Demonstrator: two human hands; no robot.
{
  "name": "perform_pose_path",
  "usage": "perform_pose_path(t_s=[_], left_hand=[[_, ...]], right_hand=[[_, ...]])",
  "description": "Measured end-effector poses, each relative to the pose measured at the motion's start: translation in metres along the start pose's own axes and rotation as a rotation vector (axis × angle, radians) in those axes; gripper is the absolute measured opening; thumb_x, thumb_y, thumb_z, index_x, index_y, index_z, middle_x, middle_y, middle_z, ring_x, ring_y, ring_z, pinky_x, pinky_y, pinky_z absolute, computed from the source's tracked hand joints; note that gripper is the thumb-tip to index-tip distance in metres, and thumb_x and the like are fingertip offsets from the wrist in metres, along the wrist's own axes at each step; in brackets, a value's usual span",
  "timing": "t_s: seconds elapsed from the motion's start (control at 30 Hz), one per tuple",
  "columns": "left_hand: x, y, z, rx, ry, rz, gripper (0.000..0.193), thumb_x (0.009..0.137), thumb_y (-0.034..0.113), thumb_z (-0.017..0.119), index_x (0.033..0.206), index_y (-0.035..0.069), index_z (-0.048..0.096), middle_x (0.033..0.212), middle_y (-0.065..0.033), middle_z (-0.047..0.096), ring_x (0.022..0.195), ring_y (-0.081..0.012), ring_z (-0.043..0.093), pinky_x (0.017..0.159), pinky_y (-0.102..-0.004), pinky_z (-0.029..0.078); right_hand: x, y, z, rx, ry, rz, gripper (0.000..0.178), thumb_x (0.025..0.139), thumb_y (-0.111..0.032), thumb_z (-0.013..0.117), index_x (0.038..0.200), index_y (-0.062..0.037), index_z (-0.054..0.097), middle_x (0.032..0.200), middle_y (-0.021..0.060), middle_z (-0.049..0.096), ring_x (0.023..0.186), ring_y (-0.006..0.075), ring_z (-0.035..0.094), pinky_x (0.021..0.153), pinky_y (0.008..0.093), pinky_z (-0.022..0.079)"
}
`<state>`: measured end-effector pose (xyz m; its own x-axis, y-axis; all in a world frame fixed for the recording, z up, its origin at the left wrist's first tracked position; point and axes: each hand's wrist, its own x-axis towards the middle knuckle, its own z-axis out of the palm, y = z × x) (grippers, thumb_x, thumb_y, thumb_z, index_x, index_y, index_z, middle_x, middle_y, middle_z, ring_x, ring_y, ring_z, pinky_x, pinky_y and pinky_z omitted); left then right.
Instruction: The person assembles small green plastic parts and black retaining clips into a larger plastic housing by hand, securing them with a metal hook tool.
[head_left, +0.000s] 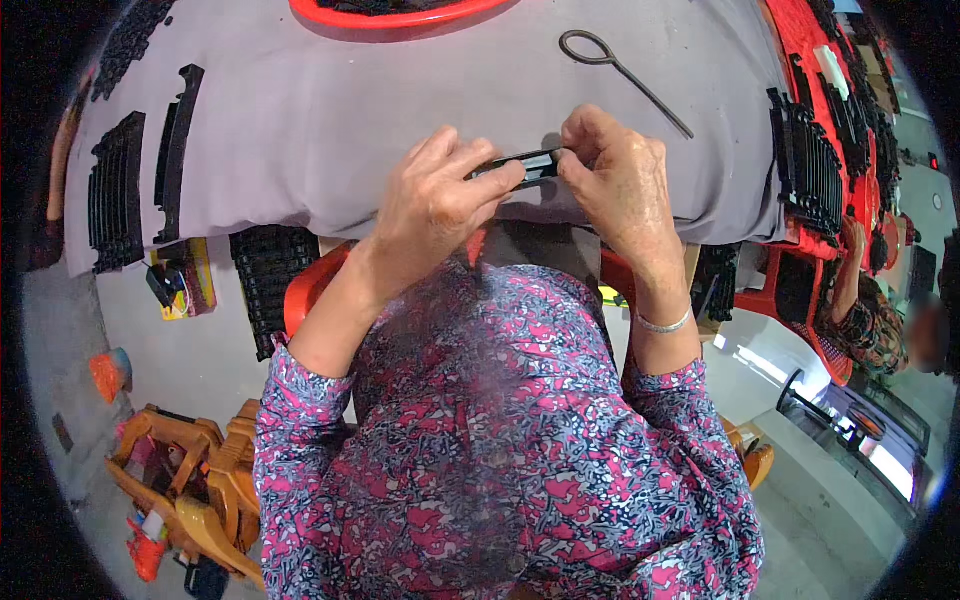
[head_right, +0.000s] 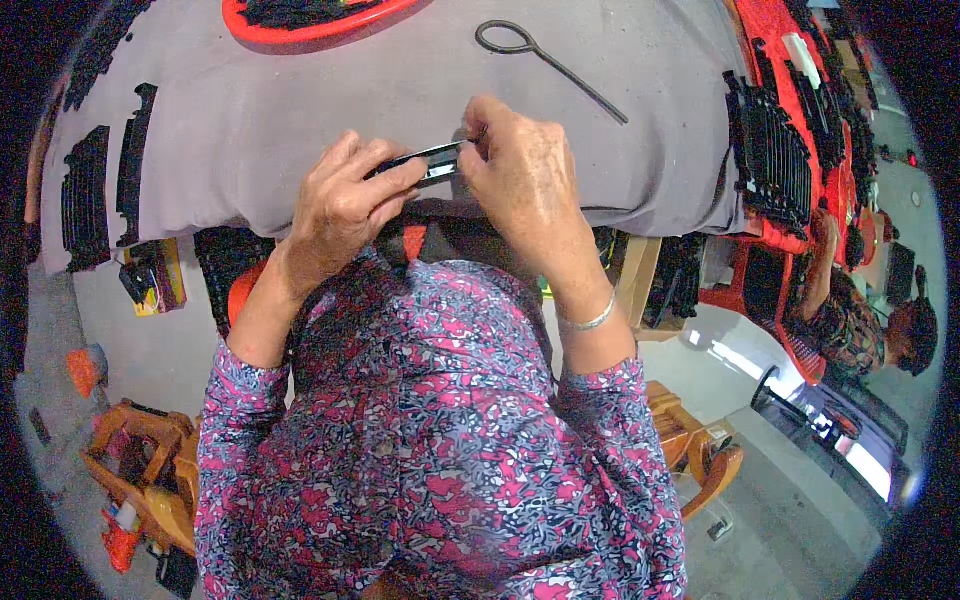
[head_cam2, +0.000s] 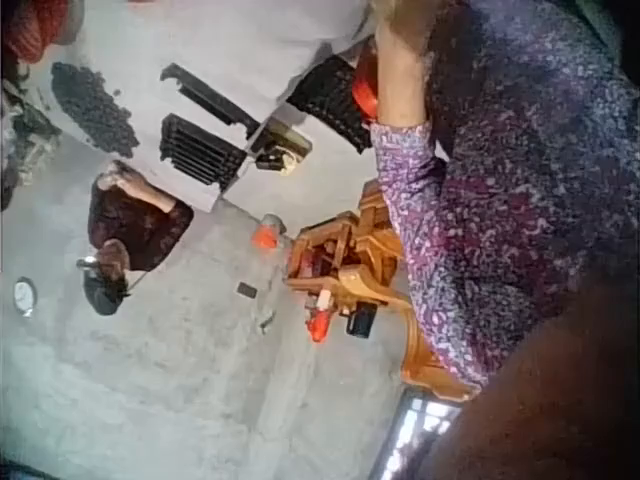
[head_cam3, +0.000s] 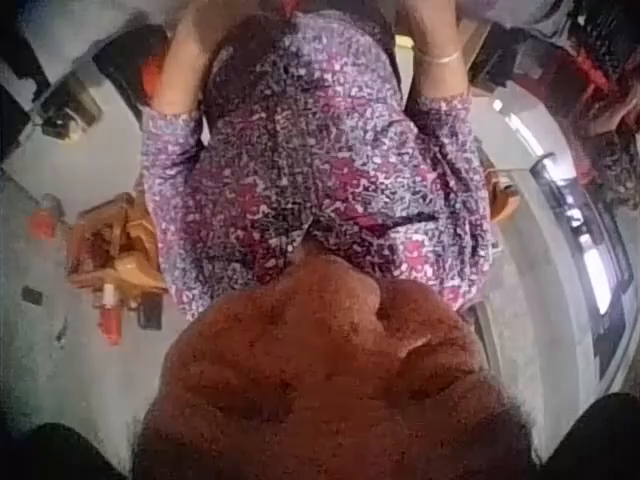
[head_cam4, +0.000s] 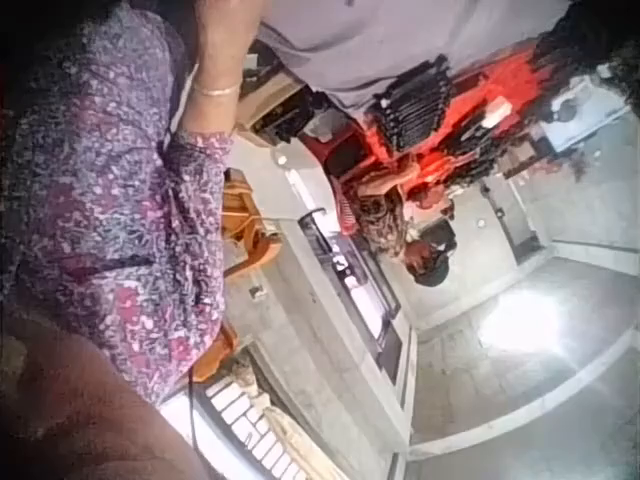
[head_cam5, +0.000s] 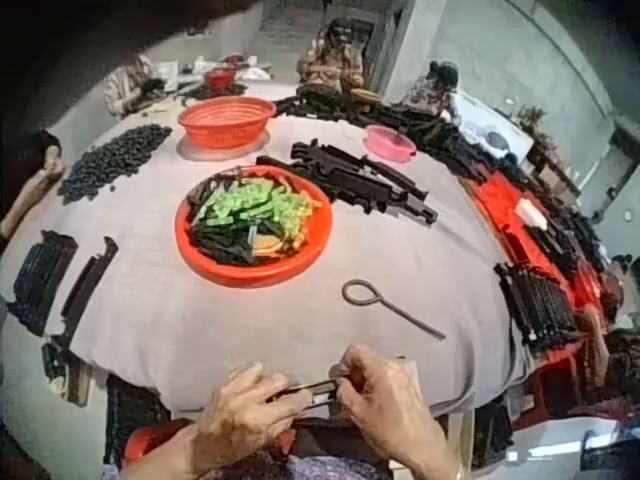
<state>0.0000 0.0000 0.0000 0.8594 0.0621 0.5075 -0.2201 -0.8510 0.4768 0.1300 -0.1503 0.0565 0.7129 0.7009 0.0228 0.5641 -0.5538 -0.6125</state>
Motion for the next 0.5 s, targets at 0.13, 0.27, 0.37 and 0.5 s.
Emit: perform_pose_path(t_s=[0.13, 0.27, 0.37, 0.5], left_hand=[[0.004, 0.001, 0.001, 0.059, 0.018, 0.041, 0.029, 0.069, 0.009, 0.072, 0.097, 0.013, 0.069, 0.086, -0.0002, 0.057, 0.078, -0.0213, 0.053, 0.068, -0.0339, 0.050], [0.011, -0.002, -0.003, 0.045, -0.025, 0.086, 0.028, 0.068, 0.008, 0.072, 0.096, 0.012, 0.069, 0.086, -0.0006, 0.057, 0.077, -0.0216, 0.054, 0.064, -0.0338, 0.051], [0.010, -0.006, -0.004, 0.030, -0.060, 0.098, 0.028, 0.069, 0.008, 0.071, 0.097, 0.012, 0.069, 0.086, -0.0012, 0.057, 0.077, -0.0225, 0.054, 0.065, -0.0348, 0.051], [0.012, -0.005, -0.008, -0.001, -0.114, 0.103, 0.039, 0.068, 0.008, 0.076, 0.106, 0.012, 0.068, 0.088, -0.0041, 0.058, 0.077, -0.0247, 0.053, 0.065, -0.0355, 0.051]], right_hand=[[0.004, 0.001, -0.002, -0.108, 0.016, -0.108, 0.012, 0.078, -0.002, 0.066, 0.088, 0.0015, 0.060, 0.069, 0.0157, 0.065, 0.065, 0.0277, 0.068, 0.063, 0.0366, 0.052], [0.014, 0.000, -0.009, -0.269, -0.042, -0.188, 0.013, 0.076, -0.002, 0.065, 0.086, 0.0014, 0.058, 0.068, 0.0193, 0.061, 0.067, 0.0375, 0.064, 0.063, 0.0413, 0.050], [0.021, -0.001, -0.012, -0.319, -0.106, -0.271, 0.012, 0.075, -0.004, 0.065, 0.084, 0.0004, 0.058, 0.069, 0.0209, 0.061, 0.070, 0.0404, 0.063, 0.064, 0.0454, 0.049], [0.020, -0.005, -0.014, -0.361, -0.149, -0.304, 0.011, 0.076, -0.005, 0.065, 0.084, -0.0005, 0.059, 0.071, 0.0211, 0.062, 0.072, 0.0410, 0.063, 0.064, 0.0473, 0.049]])
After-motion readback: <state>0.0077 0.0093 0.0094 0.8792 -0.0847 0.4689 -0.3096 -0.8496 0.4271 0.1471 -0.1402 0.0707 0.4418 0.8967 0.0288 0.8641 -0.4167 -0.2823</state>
